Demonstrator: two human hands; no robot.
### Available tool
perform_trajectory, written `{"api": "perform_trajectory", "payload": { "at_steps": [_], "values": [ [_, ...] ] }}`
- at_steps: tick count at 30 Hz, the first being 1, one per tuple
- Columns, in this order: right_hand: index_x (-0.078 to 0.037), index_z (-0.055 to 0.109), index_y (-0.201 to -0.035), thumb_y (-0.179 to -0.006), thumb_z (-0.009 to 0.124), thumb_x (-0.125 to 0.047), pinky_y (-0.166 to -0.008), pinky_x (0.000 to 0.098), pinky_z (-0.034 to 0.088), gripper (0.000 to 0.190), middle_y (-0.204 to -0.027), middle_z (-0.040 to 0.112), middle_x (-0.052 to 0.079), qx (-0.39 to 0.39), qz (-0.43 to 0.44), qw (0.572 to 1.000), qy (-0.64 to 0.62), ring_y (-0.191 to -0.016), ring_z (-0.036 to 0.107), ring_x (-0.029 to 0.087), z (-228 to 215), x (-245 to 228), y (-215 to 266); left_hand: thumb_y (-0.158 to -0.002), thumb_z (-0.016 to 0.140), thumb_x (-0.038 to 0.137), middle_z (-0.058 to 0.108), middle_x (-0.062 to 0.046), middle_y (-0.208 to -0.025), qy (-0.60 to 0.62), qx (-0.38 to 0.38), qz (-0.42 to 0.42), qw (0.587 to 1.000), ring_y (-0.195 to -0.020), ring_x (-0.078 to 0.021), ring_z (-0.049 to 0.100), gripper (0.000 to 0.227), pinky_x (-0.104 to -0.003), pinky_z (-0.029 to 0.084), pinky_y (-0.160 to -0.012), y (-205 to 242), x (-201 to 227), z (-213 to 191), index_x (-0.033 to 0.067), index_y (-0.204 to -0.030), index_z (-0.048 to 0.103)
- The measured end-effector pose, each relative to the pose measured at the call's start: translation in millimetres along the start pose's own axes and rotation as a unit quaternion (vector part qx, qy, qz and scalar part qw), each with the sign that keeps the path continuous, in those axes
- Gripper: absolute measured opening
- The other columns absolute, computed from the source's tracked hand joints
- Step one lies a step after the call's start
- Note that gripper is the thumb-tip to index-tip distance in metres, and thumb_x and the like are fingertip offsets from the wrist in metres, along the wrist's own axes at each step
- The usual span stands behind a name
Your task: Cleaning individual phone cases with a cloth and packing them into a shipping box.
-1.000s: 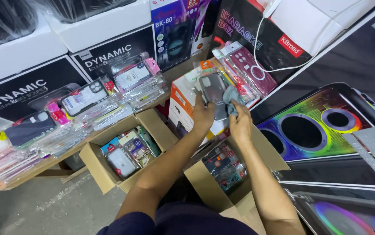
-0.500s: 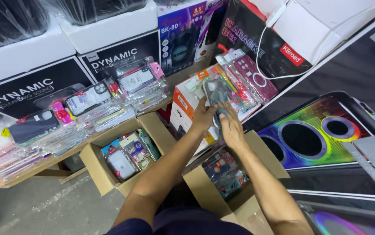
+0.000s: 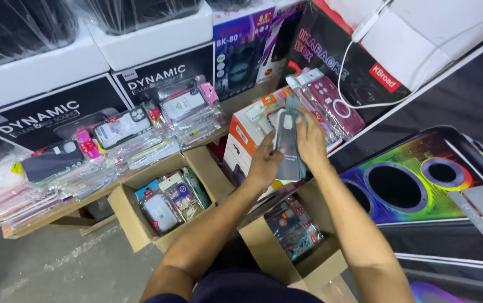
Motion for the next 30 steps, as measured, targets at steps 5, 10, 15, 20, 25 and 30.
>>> {"api": "perform_trajectory", "payload": {
  "at_steps": [5, 10, 15, 20, 25, 30],
  "values": [
    [-0.005, 0.047, -0.152, -0.099, 0.048, -0.005, -0.116, 0.0581, 0.034, 0.053, -0.145, 0.048, 0.035, -0.027, -0.038, 0.999, 0.007, -0.138, 0.041, 0.054, 20.9, -44.1, 70.6, -0.101, 0.048, 0.004, 0.057, -0.040, -0.122, 0.088, 0.055, 0.014, 0.995, -0.112, -0.0387, 0.057, 0.063, -0.050, 0.051, -0.093, 2.2, 30.8, -9.5, -0.0092, -0.157, 0.023],
    [-0.004, 0.046, -0.152, -0.107, 0.043, -0.012, -0.118, 0.0583, 0.028, 0.046, -0.149, 0.048, 0.032, 0.009, -0.047, 0.999, -0.009, -0.142, 0.038, 0.050, 11.0, -38.5, 46.2, -0.102, 0.050, 0.006, 0.056, -0.044, -0.126, 0.070, 0.020, 0.011, 0.997, -0.122, -0.0485, 0.058, 0.061, -0.054, 0.050, -0.099, 6.1, 9.7, -12.4, 0.0001, -0.158, 0.028],
    [-0.007, 0.062, -0.135, -0.102, 0.063, -0.033, -0.093, 0.0557, 0.058, 0.041, -0.117, 0.069, 0.018, 0.077, 0.338, 0.822, -0.451, -0.106, 0.071, 0.035, -4.5, -1.5, 20.2, -0.102, 0.051, 0.004, 0.055, -0.044, -0.124, 0.108, 0.002, 0.001, 0.994, -0.117, -0.0463, 0.058, 0.058, -0.054, 0.049, -0.099, 14.7, 16.9, -13.6, -0.0003, -0.157, 0.032],
    [-0.006, 0.075, -0.104, -0.090, 0.077, -0.023, -0.084, 0.0430, 0.063, 0.022, -0.099, 0.077, 0.016, 0.092, 0.397, 0.658, -0.633, -0.088, 0.076, 0.028, 17.9, 15.3, 43.0, -0.098, 0.056, 0.003, 0.050, -0.035, -0.136, 0.066, 0.070, 0.016, 0.995, -0.116, -0.0410, 0.061, 0.068, -0.050, 0.049, -0.102, 4.9, 7.8, -22.6, 0.0113, -0.160, 0.030],
    [0.001, 0.065, -0.121, -0.100, 0.062, -0.017, -0.102, 0.0459, 0.050, 0.028, -0.124, 0.064, 0.024, 0.046, 0.197, 0.910, -0.361, -0.114, 0.062, 0.037, 47.0, -8.2, 87.2, -0.096, 0.060, 0.053, 0.043, -0.034, -0.148, 0.152, 0.012, -0.060, 0.986, -0.133, -0.0442, 0.050, 0.079, -0.051, 0.043, -0.110, 11.0, 17.7, -13.2, 0.0066, -0.156, 0.038],
    [-0.005, 0.060, -0.137, -0.108, 0.047, -0.019, -0.115, 0.0424, 0.042, 0.035, -0.138, 0.062, 0.013, 0.017, 0.044, 0.970, -0.238, -0.131, 0.056, 0.025, 44.6, -68.5, 89.1, -0.089, 0.075, 0.052, 0.069, -0.015, -0.078, 0.396, 0.016, -0.221, 0.891, -0.063, -0.0225, 0.065, 0.056, -0.030, 0.056, -0.058, -27.0, -52.6, -35.6, -0.0016, -0.106, 0.069]
  ]
}}
Point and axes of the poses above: each hand's wrist, its own y-axis away from the middle knuckle, its own z-axis out of the palm, x = y × z, the point moved 2 cm from there along -y, towards the middle knuckle
